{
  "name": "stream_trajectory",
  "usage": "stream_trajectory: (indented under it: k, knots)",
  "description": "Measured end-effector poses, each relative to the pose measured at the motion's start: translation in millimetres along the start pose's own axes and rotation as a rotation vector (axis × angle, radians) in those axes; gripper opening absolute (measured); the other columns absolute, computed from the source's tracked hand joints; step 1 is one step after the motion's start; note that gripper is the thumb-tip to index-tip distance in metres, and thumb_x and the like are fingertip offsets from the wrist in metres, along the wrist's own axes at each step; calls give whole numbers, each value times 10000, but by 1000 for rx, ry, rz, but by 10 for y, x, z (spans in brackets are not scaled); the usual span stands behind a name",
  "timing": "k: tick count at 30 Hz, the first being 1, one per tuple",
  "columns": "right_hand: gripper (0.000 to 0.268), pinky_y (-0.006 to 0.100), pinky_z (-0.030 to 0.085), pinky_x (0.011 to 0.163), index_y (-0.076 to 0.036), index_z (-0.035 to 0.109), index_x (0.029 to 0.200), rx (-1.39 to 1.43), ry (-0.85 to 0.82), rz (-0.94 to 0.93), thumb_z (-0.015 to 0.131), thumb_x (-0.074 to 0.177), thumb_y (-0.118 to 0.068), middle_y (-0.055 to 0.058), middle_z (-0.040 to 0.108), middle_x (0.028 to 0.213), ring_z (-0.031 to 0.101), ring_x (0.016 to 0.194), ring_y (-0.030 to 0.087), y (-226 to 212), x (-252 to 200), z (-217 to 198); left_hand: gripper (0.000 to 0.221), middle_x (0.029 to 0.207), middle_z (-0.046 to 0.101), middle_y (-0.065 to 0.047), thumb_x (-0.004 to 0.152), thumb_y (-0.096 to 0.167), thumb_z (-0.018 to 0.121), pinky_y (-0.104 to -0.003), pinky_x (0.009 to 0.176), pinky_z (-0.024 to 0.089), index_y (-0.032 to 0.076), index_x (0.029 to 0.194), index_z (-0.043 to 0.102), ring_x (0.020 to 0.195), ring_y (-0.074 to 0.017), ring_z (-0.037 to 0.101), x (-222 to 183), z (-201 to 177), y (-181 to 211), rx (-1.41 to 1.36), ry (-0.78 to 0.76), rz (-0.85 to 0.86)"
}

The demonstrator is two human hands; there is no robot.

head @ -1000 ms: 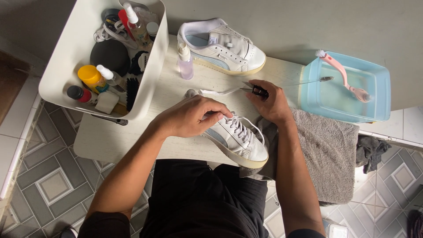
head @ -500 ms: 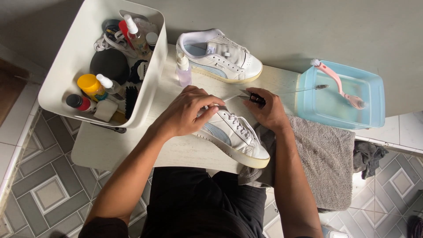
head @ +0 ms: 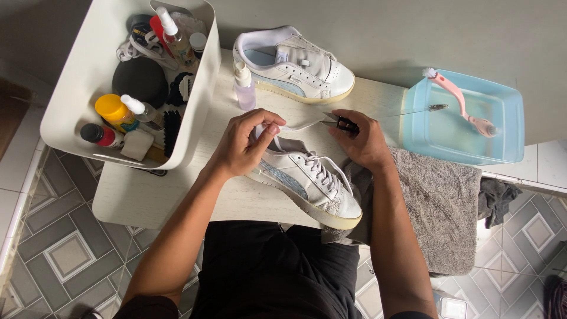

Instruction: Threading shoelaces through the eyelets of a white sneaker using hands and a small metal tool.

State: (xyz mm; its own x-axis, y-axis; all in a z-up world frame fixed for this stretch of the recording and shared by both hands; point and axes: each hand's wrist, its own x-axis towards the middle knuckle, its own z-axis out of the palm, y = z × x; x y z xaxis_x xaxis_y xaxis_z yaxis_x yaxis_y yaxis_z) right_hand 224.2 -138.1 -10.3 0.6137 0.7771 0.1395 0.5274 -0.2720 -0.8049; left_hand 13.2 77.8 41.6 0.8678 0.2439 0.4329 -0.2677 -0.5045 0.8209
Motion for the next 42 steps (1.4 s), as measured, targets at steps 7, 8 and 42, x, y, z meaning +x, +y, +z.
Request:
stream_trajectory:
  k: [7, 8, 42]
  knots:
    - [428, 418, 573, 666, -35, 721, 1268, -11, 12, -8, 819, 892, -216, 210, 687, 874, 688, 768, 338, 15, 11, 9, 267, 856, 717, -107, 1014, 294, 568, -409, 877, 525, 74, 1066, 710, 901, -257, 695, -68, -35, -42, -64, -18, -97]
    - [435, 417, 574, 665, -40, 722, 1267, -12, 12, -6, 824, 891, -233, 212, 689, 876, 687, 771, 336, 12, 10, 5, 279, 866, 712, -102, 1014, 316, 573, -406, 893, 519, 78, 1058, 712, 916, -252, 687, -86, -34, -48, -58, -13, -114]
    - [407, 390, 549, 666, -25, 719, 1274, -18, 21, -11, 817, 920, -203, 184, 677, 899, 651, 771, 280, 125, 2, 53, 1118, 1153, 738, -156, 396, 638, 949, -429, 1066, 465, 57, 1276, 578, 1144, -288, 650, -456, -90, -309, -446, -100, -426]
